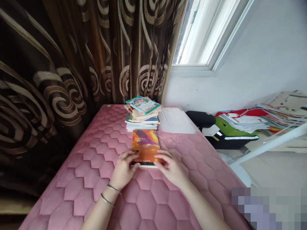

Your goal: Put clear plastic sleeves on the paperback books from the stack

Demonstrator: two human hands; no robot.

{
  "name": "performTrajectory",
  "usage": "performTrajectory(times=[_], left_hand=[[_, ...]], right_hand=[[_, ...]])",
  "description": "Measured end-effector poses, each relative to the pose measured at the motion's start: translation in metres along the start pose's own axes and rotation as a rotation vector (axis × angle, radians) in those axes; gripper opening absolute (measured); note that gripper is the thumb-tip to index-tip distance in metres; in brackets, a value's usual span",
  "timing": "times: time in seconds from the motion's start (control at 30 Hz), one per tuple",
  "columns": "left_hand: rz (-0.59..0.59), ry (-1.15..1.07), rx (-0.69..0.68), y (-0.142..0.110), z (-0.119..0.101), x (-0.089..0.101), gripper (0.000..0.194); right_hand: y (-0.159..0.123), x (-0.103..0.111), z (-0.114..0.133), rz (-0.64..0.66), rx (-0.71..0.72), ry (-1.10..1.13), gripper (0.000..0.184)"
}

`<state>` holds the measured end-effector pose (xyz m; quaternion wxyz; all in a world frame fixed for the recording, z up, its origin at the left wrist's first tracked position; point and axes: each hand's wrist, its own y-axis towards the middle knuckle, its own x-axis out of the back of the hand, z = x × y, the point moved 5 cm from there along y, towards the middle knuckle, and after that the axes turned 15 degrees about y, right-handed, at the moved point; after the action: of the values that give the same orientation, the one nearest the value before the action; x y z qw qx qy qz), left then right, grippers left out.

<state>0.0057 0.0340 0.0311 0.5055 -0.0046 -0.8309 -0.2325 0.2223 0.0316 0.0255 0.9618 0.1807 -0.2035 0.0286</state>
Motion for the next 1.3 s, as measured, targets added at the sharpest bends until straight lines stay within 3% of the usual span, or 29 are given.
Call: performTrajectory(times=[0.1,0.23,0.57,0.7,0.83,1.3], left_hand=[[0.065,0.135,-0.05,-0.004,-0.021,-0.017,0.032],[0.073,0.178,-0.04,-0.001,-0.023,-0.025,0.022],[0.097,0.199,0.05,0.003,0.017,-0.004,0.026],[0.152,0.207,0.027,0.003,0.026,0.002,0.031],[0.2,0.193,-0.019,0.003,0.029,0.001,0.033],[0.18,0.119,-0.036,0.003,0.023,0.003,0.033]], right_hand=[[-0.006,-0.026,0.005,0.046,0.092,-0.204,0.025],[-0.007,-0.036,0.002,0.047,0.126,-0.304,0.018],[-0.008,-0.015,-0.012,0.104,0.124,-0.302,0.02],[-0.009,-0.001,-0.019,0.108,0.095,-0.298,0.025],[-0.01,0.008,-0.025,0.161,0.054,-0.298,0.03],[-0.012,0.014,-0.044,0.237,0.032,-0.25,0.038]])
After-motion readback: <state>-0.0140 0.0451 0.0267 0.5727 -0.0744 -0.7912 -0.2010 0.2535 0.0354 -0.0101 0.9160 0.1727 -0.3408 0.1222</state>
